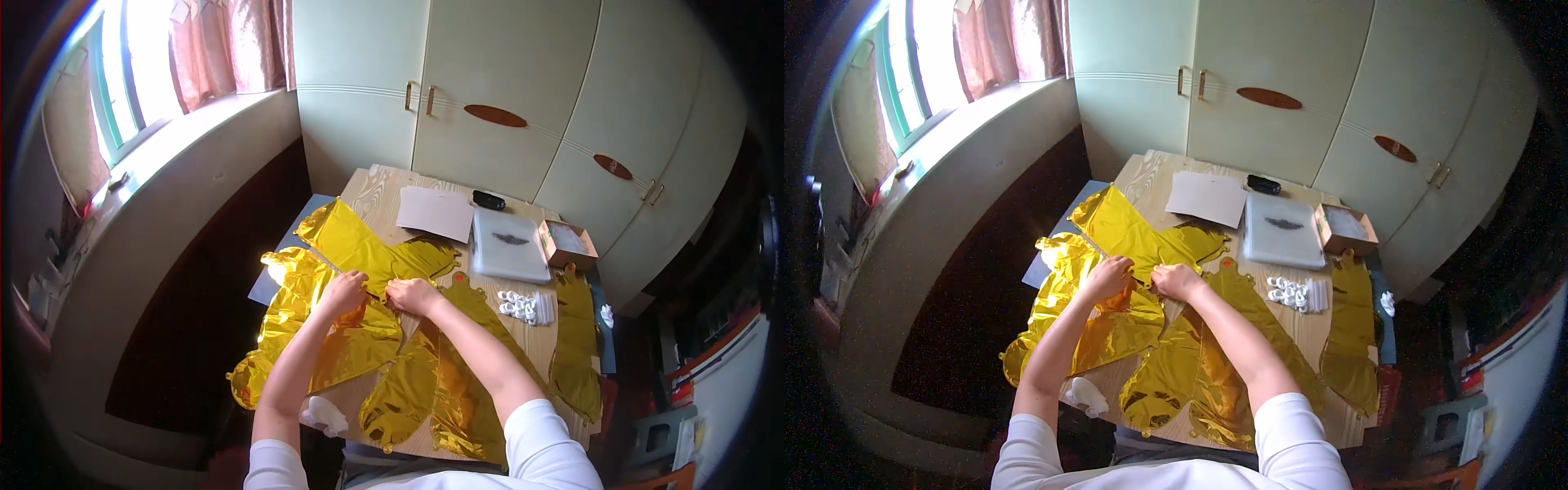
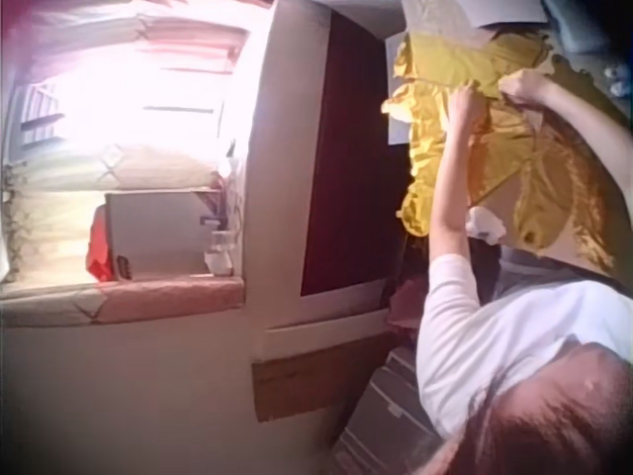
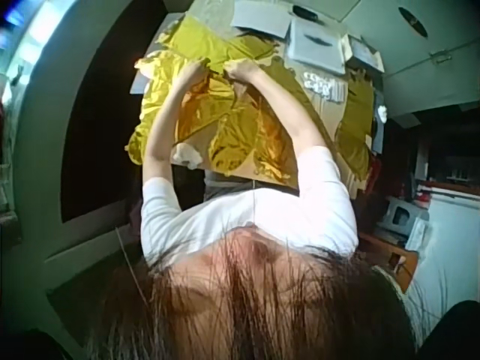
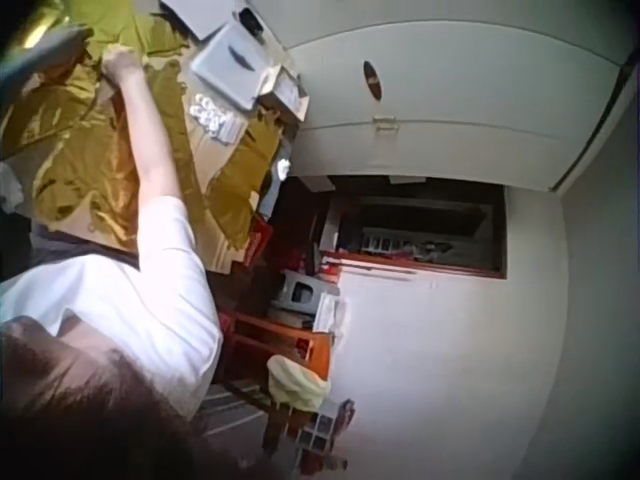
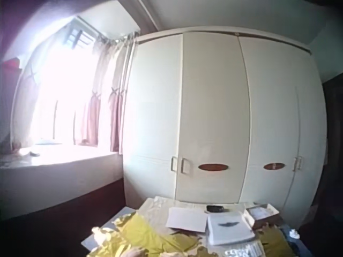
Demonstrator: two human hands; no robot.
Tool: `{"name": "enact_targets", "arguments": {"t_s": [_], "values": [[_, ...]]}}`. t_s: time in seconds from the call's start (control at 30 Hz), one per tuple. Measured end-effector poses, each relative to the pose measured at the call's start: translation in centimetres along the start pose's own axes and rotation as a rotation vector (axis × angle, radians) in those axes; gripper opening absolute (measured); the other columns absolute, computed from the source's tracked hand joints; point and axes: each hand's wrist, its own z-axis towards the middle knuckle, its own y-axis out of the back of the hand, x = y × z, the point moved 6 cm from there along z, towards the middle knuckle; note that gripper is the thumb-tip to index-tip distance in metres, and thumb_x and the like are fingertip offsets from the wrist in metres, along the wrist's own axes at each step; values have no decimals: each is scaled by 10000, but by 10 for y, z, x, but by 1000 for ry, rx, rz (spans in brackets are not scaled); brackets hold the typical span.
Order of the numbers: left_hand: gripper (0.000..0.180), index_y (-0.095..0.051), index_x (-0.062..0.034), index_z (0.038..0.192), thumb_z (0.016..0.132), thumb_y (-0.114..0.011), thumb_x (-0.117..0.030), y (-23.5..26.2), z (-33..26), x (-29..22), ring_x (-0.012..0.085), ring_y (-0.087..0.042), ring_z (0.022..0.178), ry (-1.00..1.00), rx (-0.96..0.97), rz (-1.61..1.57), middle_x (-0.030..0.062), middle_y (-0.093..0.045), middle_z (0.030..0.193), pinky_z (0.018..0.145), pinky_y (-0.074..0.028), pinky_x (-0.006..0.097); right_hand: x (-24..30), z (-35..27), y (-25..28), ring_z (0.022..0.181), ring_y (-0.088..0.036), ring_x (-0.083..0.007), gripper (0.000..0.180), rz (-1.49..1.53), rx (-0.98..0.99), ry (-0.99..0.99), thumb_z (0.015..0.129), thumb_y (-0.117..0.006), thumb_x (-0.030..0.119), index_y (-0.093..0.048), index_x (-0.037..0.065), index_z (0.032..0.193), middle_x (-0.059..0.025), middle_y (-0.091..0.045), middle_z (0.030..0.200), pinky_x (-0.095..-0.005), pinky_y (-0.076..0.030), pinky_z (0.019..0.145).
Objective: Folding gold foil balloons and placing them onto cardboard inserts for packaging.
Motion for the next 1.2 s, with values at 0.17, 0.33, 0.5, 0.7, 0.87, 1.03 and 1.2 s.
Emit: {"name": "enact_targets", "arguments": {"t_s": [0.17, 0.33, 0.5, 0.7, 0.87, 1.03, 1.2], "values": [[220, -703, -84, 960, 804, -613, -210, -9, 7, 2, 319, -643, 969, -102, 38, -39, 125, -689, 981, 834, -513, 418, -3, -5, -6, 767, -712, -203, 88, 9, 32, -125, 849, -587, 152, -633, 82, 877, -68, -722, 880, -340, -577, 647], [250, -723, -115, 933, 786, -622, -291, -3, 14, -7, 326, -666, 863, -103, 112, 15, 137, -706, 898, 775, -530, 435, -25, -3, -8, 754, -690, -270, 128, 273, 160, -444, 880, -601, 234, -685, 153, 932, -72, -710, 829, -382, -556, 646], [246, -729, -130, 921, 794, -633, -318, 0, 21, -6, 334, -668, 835, 33, 97, -9, 139, -702, 861, 764, -530, 435, -36, -3, -8, 772, -691, -294, 161, 387, 115, -605, 867, -649, 298, -706, 184, 965, -95, -709, 806, -409, -554, 704], [261, -730, -124, 886, 827, -636, -360, 1, 28, 13, 350, -671, 818, 183, -8, -91, 143, -700, 833, 759, -530, 444, -33, -7, -5, 927, -663, -311, 260, 458, 86, -721, 855, -694, 314, -608, 172, 1055, -61, -656, 1093, -417, -544, 777], [256, -732, -117, 896, 835, -639, -348, 2, 28, 20, 354, -671, 832, 226, -13, -133, 155, -701, 847, 766, -529, 452, -10, -5, 16, 1195, -533, -260, 248, 361, 28, -401, 836, -700, 281, -656, 133, 1029, -39, -482, 1366, -396, -504, 917], [246, -736, -125, 915, 837, -643, -339, 4, 30, 16, 356, -670, 839, 221, -13, -160, 151, -705, 867, 774, -528, 450, -6, -9, 11, 1176, -543, -231, 207, 202, 13, -210, 858, -650, 232, -699, 102, 1012, -24, -576, 1270, -385, -487, 953], [238, -734, -133, 931, 836, -639, -330, 5, 32, 15, 355, -667, 858, 211, 17, -126, 153, -705, 891, 783, -527, 446, -17, -7, -4, 1001, -636, -222, 162, 282, 33, -391, 863, -638, 213, -702, 98, 958, -26, -677, 1044, -360, -515, 886]]}}
